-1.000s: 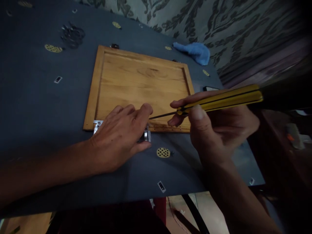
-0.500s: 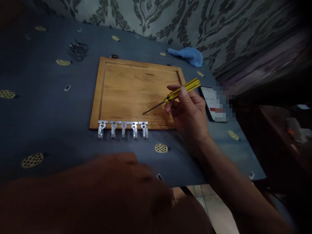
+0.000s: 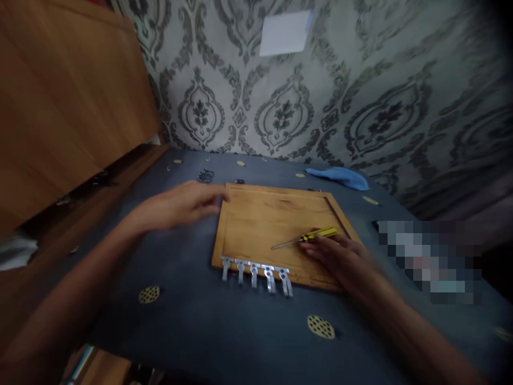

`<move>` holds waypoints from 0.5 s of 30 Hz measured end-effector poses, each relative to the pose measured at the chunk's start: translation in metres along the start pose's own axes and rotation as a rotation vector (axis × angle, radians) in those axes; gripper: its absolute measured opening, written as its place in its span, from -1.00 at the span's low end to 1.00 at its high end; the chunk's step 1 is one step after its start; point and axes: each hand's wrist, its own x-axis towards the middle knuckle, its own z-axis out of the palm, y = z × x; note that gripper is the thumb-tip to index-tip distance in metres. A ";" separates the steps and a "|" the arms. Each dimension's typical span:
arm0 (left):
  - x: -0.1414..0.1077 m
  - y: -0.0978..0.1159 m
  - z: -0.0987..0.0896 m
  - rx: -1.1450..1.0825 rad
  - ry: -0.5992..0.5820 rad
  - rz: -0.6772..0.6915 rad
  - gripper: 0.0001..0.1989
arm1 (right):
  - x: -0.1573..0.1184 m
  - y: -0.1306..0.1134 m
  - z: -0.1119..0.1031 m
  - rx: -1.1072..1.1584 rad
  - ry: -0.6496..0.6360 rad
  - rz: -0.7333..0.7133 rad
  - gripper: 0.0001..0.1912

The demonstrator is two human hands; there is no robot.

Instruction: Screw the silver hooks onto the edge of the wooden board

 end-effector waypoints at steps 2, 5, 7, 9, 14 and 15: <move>0.024 -0.038 0.010 0.006 0.072 -0.191 -0.76 | 0.001 -0.002 0.000 -0.005 0.008 0.021 -0.57; 0.054 -0.090 0.035 0.036 0.122 -0.328 -0.68 | 0.000 -0.005 0.000 -0.016 0.035 0.035 -0.39; 0.065 -0.113 0.053 0.035 0.135 -0.366 -0.64 | -0.001 -0.005 -0.001 -0.024 0.042 0.039 -0.34; 0.071 -0.126 0.067 0.034 0.139 -0.382 -0.64 | 0.000 -0.005 -0.002 -0.035 0.037 0.040 -0.30; 0.080 -0.136 0.087 0.076 0.164 -0.374 -0.63 | 0.001 -0.005 -0.004 -0.069 0.013 0.046 -0.14; 0.082 -0.137 0.088 0.091 0.165 -0.372 -0.63 | 0.001 -0.006 -0.004 -0.075 0.010 0.049 -0.12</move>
